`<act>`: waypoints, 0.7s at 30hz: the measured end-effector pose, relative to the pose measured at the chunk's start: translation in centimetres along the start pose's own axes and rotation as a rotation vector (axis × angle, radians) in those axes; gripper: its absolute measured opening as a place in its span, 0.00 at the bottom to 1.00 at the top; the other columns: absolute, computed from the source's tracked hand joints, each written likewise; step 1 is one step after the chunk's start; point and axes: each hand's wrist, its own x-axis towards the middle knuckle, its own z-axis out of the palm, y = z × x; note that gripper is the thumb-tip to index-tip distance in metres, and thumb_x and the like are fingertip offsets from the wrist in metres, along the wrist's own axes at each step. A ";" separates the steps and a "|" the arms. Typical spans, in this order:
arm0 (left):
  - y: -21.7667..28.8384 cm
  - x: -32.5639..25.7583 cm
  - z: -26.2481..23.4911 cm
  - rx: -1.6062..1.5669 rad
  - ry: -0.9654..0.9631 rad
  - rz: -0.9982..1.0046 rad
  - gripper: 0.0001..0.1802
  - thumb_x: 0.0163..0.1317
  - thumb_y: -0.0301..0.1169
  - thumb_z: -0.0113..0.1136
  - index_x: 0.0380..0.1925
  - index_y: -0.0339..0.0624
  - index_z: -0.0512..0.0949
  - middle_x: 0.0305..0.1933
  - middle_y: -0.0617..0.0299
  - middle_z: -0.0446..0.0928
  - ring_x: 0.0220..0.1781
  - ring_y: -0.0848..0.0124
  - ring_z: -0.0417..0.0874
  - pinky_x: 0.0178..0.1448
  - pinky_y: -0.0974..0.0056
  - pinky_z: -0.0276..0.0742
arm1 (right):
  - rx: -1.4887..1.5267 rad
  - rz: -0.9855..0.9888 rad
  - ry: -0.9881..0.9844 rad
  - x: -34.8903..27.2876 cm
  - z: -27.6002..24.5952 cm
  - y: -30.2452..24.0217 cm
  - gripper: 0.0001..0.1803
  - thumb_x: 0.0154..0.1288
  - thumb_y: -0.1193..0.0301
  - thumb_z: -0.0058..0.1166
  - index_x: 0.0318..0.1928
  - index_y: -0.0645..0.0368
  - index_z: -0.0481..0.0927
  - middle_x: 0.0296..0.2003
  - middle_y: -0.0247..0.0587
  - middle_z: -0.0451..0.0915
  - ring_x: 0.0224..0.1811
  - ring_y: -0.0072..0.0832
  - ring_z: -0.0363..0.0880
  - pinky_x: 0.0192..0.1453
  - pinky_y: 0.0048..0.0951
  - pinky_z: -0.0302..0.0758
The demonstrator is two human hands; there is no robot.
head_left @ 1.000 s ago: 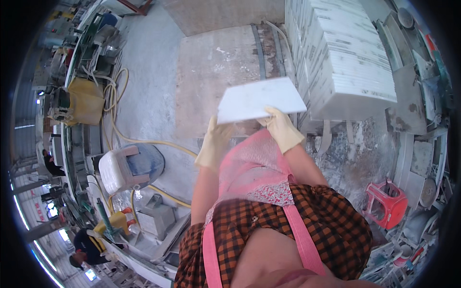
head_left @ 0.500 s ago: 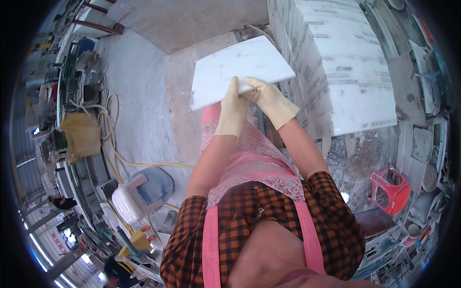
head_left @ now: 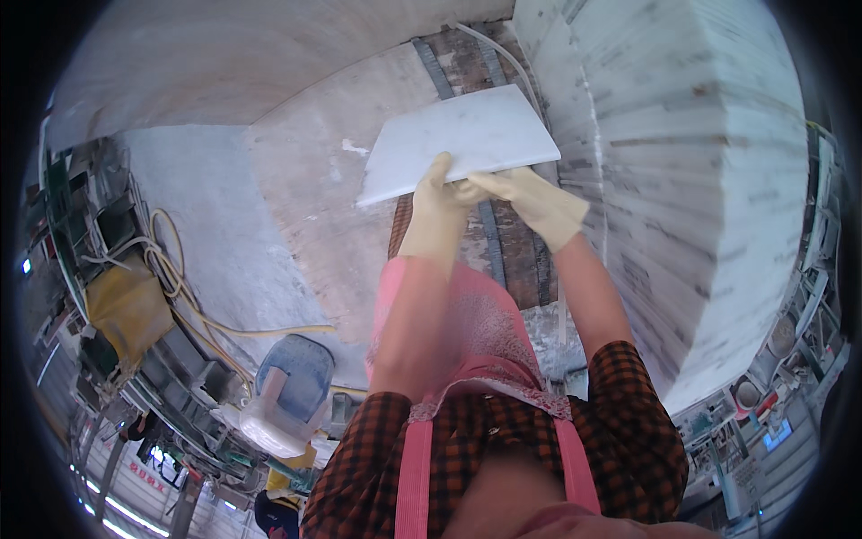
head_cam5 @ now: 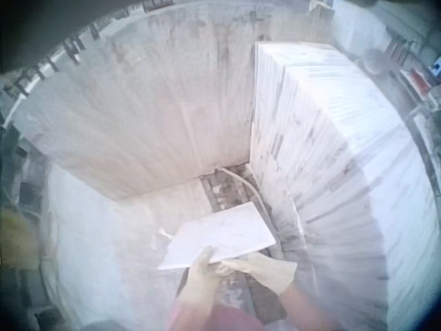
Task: The person repeatedly picks white rectangular tiles from a conveyor and places them onto a growing stack on a wooden pallet. The person handles each tile with gloved hands, aligning it before adding it to the pile.
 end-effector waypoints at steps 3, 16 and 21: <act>1.3 2.5 -0.2 -0.002 -0.095 0.246 0.21 0.65 0.25 0.55 0.55 0.25 0.66 0.57 0.46 0.73 0.60 0.58 0.75 0.64 0.59 0.72 | -0.109 0.203 -0.007 1.7 -6.3 0.3 0.24 0.60 0.64 0.59 0.52 0.67 0.77 0.47 0.42 0.81 0.51 0.25 0.78 0.56 0.27 0.71; 6.9 4.0 0.0 1.210 0.278 0.298 0.18 0.67 0.27 0.53 0.53 0.24 0.70 0.54 0.52 0.75 0.53 0.66 0.77 0.54 0.66 0.76 | -1.219 0.429 0.880 20.7 -18.2 11.8 0.18 0.64 0.59 0.54 0.45 0.59 0.74 0.46 0.51 0.80 0.52 0.46 0.79 0.53 0.46 0.75; 7.7 5.3 1.9 1.437 0.175 0.570 0.14 0.67 0.24 0.53 0.50 0.26 0.73 0.51 0.51 0.77 0.53 0.66 0.79 0.55 0.65 0.75 | -1.309 0.488 0.789 22.2 -18.5 12.5 0.17 0.66 0.57 0.50 0.45 0.57 0.76 0.44 0.52 0.81 0.48 0.49 0.79 0.51 0.46 0.75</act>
